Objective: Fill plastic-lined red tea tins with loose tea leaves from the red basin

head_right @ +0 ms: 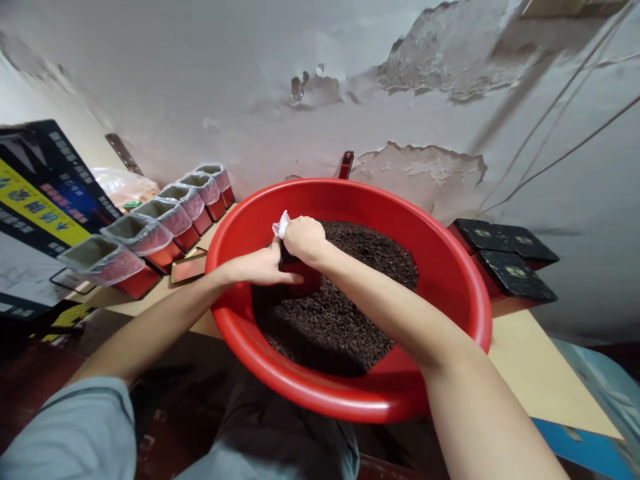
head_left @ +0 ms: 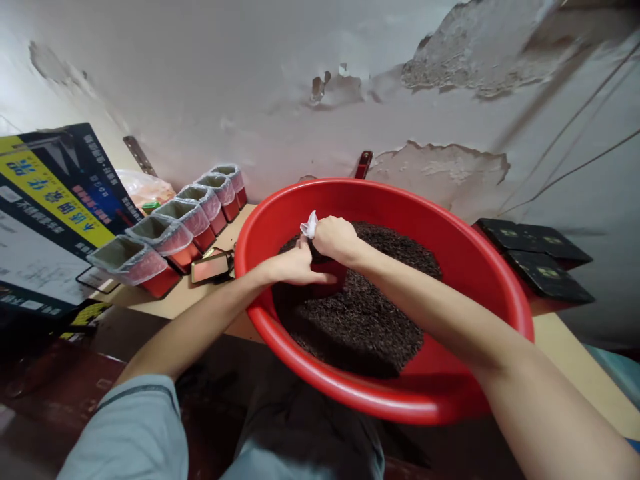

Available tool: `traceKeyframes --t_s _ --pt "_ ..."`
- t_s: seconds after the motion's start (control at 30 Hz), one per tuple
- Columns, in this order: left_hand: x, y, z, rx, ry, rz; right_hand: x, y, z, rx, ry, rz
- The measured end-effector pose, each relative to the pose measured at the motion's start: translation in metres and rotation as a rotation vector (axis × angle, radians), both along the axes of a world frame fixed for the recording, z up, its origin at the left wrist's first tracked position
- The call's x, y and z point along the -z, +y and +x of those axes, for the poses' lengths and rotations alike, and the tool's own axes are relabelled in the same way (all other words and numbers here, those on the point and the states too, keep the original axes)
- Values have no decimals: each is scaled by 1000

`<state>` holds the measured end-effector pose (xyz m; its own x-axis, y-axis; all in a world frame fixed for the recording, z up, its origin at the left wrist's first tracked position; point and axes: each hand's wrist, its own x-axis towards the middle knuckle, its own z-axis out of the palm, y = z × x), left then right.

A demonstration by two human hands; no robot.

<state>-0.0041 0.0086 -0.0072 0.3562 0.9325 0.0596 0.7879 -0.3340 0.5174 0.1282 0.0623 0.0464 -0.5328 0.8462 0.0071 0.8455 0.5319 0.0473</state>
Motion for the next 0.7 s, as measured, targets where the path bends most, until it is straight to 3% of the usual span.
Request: traceKeyframes --t_s 0.07,0.17,0.3,0.47,0.57,0.7 --pt "5 -6 6 -27 -122 -17 -5 -12 -3 1 -33 -21" --pt "-5 -1 2 -13 -151 -31 -9 -20 8 -42 -87 28" --pt "-23 24 -12 126 -14 -57 -7 -19 38 -51 -156 140" --pt "-15 53 4 343 -148 -99 7 -9 52 -22 1 11" --pt "-15 66 6 428 -211 -218 10 -5 52 -152 35 10" --pt "-36 78 -12 393 -164 -247 1 -6 55 -385 39 123"
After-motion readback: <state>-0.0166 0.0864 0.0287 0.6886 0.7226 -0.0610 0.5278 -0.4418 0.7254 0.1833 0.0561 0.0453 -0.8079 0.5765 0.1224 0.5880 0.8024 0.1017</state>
